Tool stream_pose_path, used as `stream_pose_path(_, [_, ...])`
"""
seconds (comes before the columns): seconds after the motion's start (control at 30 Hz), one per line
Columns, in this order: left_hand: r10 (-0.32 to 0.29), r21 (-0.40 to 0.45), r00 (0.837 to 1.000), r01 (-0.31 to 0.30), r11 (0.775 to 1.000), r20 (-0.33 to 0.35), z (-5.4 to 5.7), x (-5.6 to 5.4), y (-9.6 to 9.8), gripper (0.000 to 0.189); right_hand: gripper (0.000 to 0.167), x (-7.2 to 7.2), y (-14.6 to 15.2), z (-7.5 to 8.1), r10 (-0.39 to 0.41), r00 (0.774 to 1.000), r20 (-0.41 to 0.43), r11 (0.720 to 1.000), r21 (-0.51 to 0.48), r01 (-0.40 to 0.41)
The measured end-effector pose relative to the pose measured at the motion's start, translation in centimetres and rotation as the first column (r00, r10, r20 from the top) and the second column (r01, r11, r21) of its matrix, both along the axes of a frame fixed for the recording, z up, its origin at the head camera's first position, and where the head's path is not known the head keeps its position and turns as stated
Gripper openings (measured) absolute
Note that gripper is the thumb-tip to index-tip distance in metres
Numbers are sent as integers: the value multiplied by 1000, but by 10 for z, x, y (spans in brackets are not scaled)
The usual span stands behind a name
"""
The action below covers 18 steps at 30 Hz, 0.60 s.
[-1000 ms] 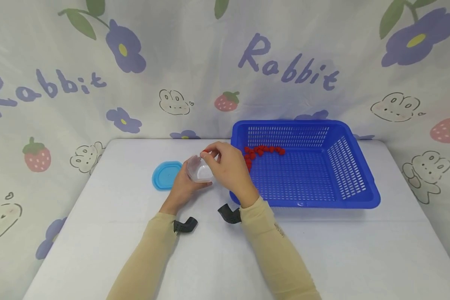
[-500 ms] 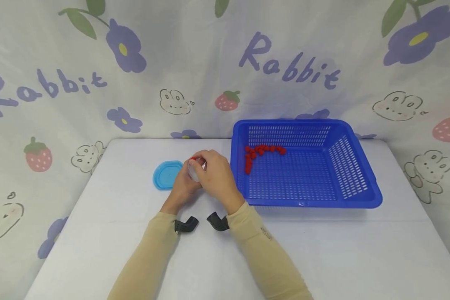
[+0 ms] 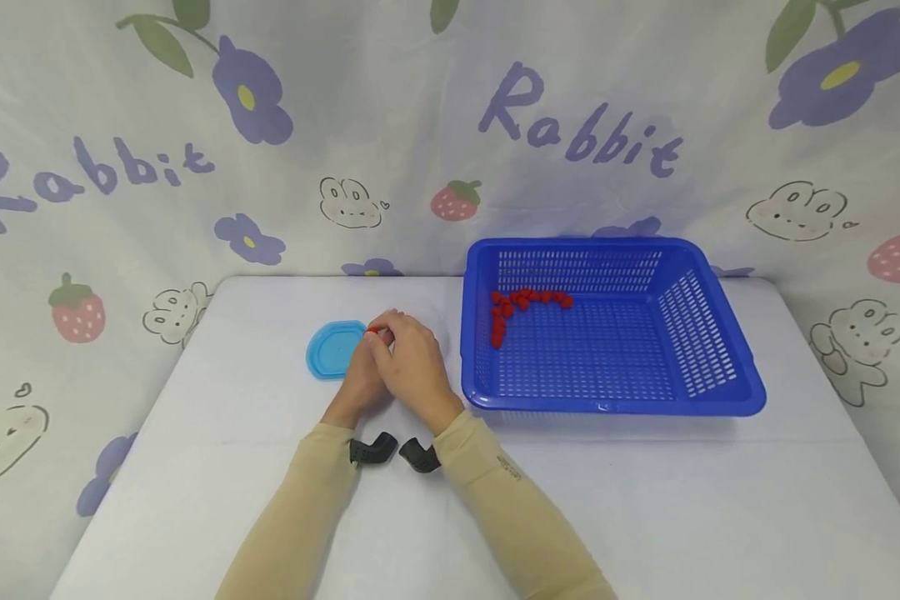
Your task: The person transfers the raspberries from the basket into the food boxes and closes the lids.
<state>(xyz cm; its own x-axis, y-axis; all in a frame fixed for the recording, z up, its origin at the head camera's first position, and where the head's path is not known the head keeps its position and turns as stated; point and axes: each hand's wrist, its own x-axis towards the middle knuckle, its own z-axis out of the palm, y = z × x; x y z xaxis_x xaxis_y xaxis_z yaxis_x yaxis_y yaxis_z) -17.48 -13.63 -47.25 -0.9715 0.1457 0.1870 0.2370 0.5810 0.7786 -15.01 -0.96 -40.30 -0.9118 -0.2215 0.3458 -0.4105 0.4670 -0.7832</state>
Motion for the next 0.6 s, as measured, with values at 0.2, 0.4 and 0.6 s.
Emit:
stream_pose_path(0.2, [24, 48, 999, -25, 999, 31, -1, -1, 0, 54, 22, -2, -3, -11, -50, 999, -15, 999, 12, 51])
stream_pose_path(0.4, [49, 86, 993, -58, 995, 105, -1, 0, -1, 65, 22, -8, -2, -21, -100, 994, -46, 995, -27, 99])
stream_pose_path(0.6, [49, 133, 983, -73, 988, 178, -3, 1, 0, 84, 20, -15, 3, -32, -176, 979, -107, 984, -23, 175])
